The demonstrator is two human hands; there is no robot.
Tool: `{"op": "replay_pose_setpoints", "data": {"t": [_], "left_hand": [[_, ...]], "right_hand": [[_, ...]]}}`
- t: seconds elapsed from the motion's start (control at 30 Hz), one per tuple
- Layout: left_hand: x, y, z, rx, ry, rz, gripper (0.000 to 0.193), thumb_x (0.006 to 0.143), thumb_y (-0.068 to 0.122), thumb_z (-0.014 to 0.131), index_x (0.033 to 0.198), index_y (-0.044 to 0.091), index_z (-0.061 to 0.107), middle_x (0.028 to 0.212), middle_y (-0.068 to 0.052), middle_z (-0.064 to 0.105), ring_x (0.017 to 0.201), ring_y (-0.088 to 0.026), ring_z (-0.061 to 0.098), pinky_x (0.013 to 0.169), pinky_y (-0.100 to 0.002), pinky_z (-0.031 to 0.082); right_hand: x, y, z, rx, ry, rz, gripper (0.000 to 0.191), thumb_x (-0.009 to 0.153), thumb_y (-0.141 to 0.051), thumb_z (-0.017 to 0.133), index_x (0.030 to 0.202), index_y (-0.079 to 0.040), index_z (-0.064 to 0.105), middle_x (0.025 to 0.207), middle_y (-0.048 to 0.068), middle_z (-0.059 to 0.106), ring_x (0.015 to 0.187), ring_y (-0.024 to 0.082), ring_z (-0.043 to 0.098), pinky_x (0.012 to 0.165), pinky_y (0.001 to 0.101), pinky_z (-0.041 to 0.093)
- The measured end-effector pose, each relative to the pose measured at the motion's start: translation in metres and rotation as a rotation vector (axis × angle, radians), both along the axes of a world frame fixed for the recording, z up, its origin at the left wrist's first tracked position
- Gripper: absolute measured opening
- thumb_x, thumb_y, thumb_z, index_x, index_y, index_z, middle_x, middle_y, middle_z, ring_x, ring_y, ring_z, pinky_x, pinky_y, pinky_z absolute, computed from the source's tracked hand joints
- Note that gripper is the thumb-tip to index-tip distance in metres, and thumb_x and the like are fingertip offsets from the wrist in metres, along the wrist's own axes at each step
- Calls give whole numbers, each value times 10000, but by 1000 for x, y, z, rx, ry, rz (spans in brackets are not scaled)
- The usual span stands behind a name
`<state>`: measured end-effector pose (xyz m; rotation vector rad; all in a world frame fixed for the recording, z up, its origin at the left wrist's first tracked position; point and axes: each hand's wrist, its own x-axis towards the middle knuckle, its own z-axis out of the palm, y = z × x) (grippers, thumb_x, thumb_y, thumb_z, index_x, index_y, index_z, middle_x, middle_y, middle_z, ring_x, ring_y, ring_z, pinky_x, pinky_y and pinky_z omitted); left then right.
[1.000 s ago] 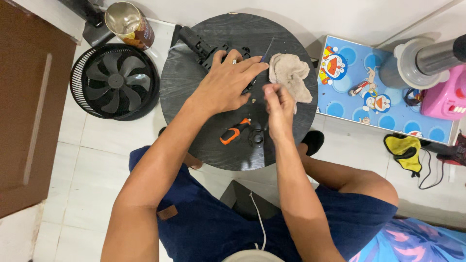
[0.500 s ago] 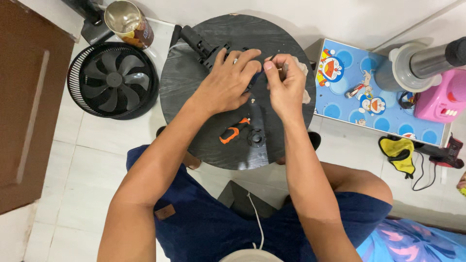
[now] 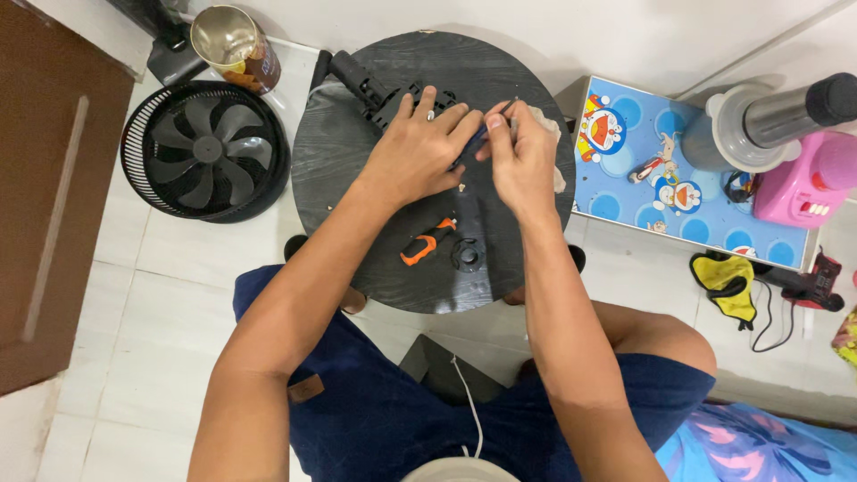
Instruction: The person sits at a small round table and services an electric fan motor assembly. They use a screwdriver to loosen parts, handle the motor housing and fan cage, reposition components, and tighten screws while working through the disassembled fan parts.
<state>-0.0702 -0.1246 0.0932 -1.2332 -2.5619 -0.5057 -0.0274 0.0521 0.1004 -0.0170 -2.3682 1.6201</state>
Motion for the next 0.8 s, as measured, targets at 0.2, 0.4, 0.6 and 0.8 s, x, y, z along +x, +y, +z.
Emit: {"op": "replay_pose_setpoints", "data": {"t": [0.2,0.4,0.6,0.8], "left_hand": [[0,-1,1,71,-6,-20,710,673,222,885,1276,62,546,1387,-154,594,1220,-564,559,1009,-622,491],[4,-2,3,79,6,-30,553,733,197,863,1211,167,588,1363,-113,607,1222,-562,552,1006,-631,480],[4,-1,2,66,-15,-38,456,732,206,860,1138,189,652,1246,-68,632,1248,-549,551,1030,-641,465],[2,-3,-3,94,-64,-44,446,722,202,868,1134,173,701,1224,-38,663,1274,-531,541,1050,-633,456]], "right_hand": [[-22,7,-15,-128,-124,46,178,1051,-109,546,929,-6,625,730,21,657,607,89,661,564,243,516],[-32,11,-32,-223,-189,38,209,1037,-102,590,854,-10,629,690,-1,591,600,77,587,538,248,434],[-37,16,-44,-322,-245,64,210,1018,-112,612,826,-34,645,701,-12,604,610,62,533,542,238,410],[-37,16,-45,-425,-265,101,177,1014,-131,636,872,-32,671,717,7,635,605,91,612,552,238,451]]}}
